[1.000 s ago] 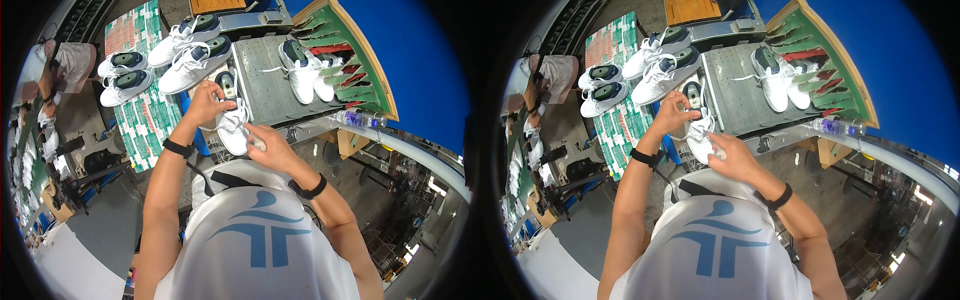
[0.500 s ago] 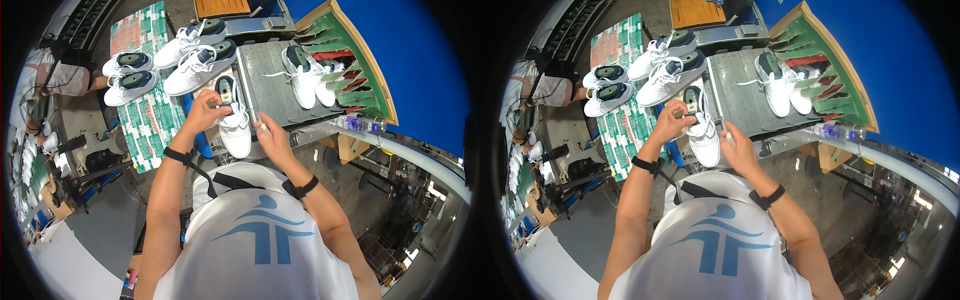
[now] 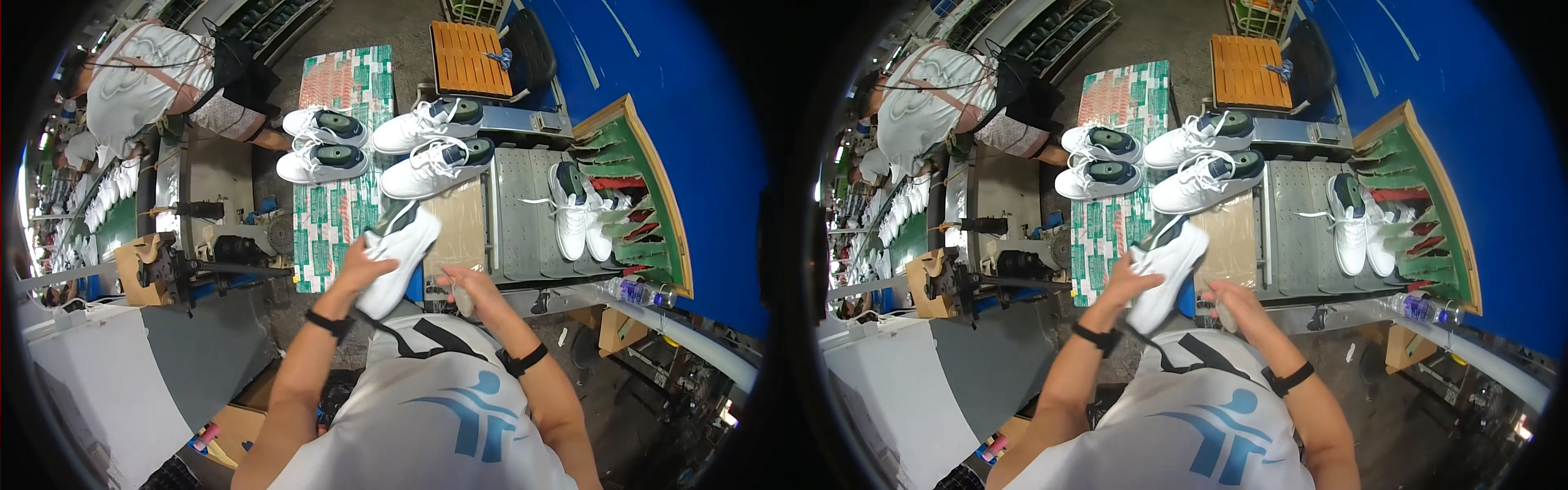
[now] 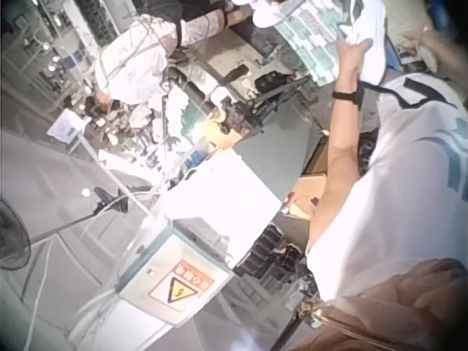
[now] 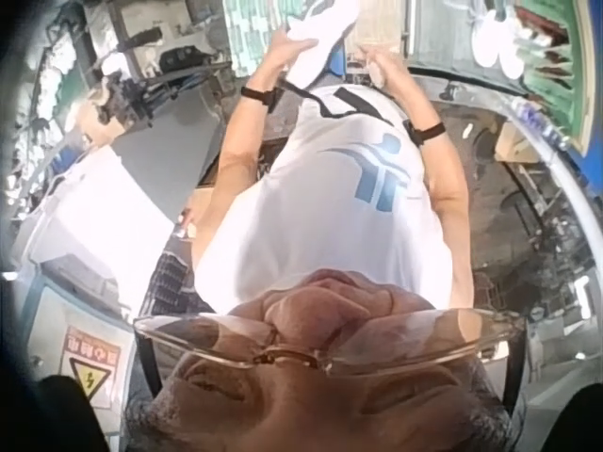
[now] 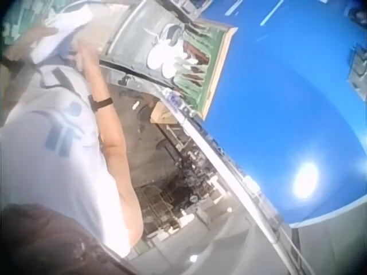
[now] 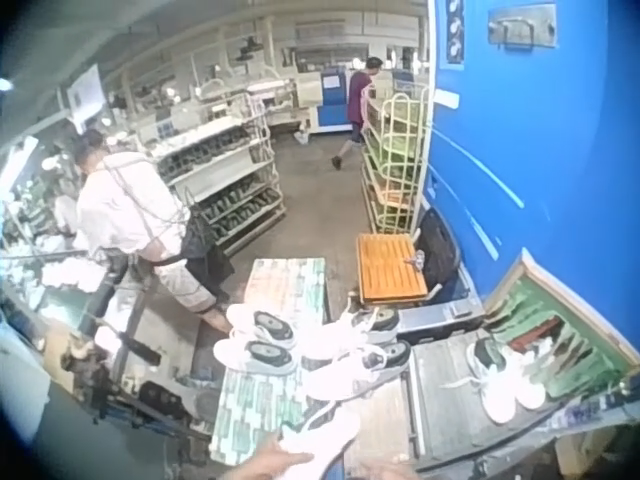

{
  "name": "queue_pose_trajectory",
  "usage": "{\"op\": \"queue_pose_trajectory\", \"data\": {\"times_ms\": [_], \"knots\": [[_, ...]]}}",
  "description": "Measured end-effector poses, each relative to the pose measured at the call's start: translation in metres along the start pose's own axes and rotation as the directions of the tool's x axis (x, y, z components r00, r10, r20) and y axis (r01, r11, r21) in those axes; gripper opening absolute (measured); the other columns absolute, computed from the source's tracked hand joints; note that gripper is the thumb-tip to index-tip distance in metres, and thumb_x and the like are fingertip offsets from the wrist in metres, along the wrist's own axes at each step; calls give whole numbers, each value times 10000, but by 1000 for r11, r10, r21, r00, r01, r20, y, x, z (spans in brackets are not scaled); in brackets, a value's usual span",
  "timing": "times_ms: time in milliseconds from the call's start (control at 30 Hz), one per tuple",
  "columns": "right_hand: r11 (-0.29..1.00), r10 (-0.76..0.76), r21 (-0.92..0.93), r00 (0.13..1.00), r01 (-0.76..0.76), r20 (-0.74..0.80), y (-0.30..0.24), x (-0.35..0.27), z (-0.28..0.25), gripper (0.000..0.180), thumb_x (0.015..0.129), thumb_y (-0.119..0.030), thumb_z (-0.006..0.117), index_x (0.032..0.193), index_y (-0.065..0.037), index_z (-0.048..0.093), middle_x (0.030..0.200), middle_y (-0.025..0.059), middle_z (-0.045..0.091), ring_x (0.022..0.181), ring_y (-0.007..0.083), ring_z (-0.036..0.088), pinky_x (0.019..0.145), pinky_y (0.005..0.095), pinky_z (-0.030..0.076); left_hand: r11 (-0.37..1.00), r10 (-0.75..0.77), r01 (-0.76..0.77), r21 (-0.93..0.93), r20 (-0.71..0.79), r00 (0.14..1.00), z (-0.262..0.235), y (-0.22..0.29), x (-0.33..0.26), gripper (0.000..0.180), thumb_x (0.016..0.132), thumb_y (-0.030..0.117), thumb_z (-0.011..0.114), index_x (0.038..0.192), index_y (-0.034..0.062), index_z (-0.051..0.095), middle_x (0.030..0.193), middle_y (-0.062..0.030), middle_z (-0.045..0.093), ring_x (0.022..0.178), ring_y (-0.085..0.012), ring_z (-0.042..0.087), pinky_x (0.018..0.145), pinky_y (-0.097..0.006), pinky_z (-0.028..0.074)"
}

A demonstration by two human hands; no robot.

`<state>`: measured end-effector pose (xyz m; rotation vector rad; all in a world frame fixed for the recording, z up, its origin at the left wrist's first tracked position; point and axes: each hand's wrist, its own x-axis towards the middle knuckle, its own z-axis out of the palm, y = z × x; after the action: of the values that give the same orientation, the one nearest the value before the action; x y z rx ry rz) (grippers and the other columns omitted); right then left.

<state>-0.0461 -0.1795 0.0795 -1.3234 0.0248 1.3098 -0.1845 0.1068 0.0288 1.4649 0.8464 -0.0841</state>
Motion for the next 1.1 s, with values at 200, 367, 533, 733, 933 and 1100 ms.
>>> {"op": "queue_pose_trajectory", "data": {"times_ms": [200,367,533,733,933,1100], "knots": [[987,132,-94,990,-127,49,17,-13,-28,596,1071,-331,599,1515,67,575,1268,124,746,930,159,677,858,300,565,648,376,-214,731,-63,924,-139,16,55,773,666,253,966,1351,48,672,1302,-205,737,1184,-400,716,1029,-451,565],[987,148,-57,988,-150,-30,32,-33,-69,584,1087,-331,595,1526,53,573,1263,116,747,943,146,680,848,290,566,380,648,-315,870,-7,762,-82,53,100,771,759,-25,825,1490,35,586,1418,-245,671,1397,-474,562,1153,-528,443],[999,-2,-45,993,-3,-115,61,-56,-121,489,1058,-224,590,1448,69,617,1164,76,740,995,162,672,858,320,558,727,551,-542,421,112,827,150,54,53,468,865,1,749,1329,24,694,1293,-175,728,1228,-364,684,1105,-447,494],[1000,-24,4,949,27,-314,66,-114,-159,284,1043,-214,621,1191,18,693,886,8,627,812,117,589,774,306,509,928,280,-281,246,38,959,475,73,130,1210,748,376,991,1611,-122,305,1545,-347,531,1433,-457,555,1238,-475,410],[999,14,51,888,11,-460,99,-146,-177,478,1035,-204,685,1443,41,642,979,33,704,848,97,629,755,286,519,986,77,-44,159,-208,975,506,102,171,1021,737,252,994,1546,-42,445,1338,-239,717,1200,-403,726,1057,-456,570],[989,32,144,895,36,-446,78,-135,-174,454,1039,-196,662,1423,44,638,945,7,666,848,82,591,747,274,494,934,-72,194,-301,372,926,351,91,128,438,892,58,833,1304,8,693,1139,-89,781,980,-192,766,863,-350,631]]}}
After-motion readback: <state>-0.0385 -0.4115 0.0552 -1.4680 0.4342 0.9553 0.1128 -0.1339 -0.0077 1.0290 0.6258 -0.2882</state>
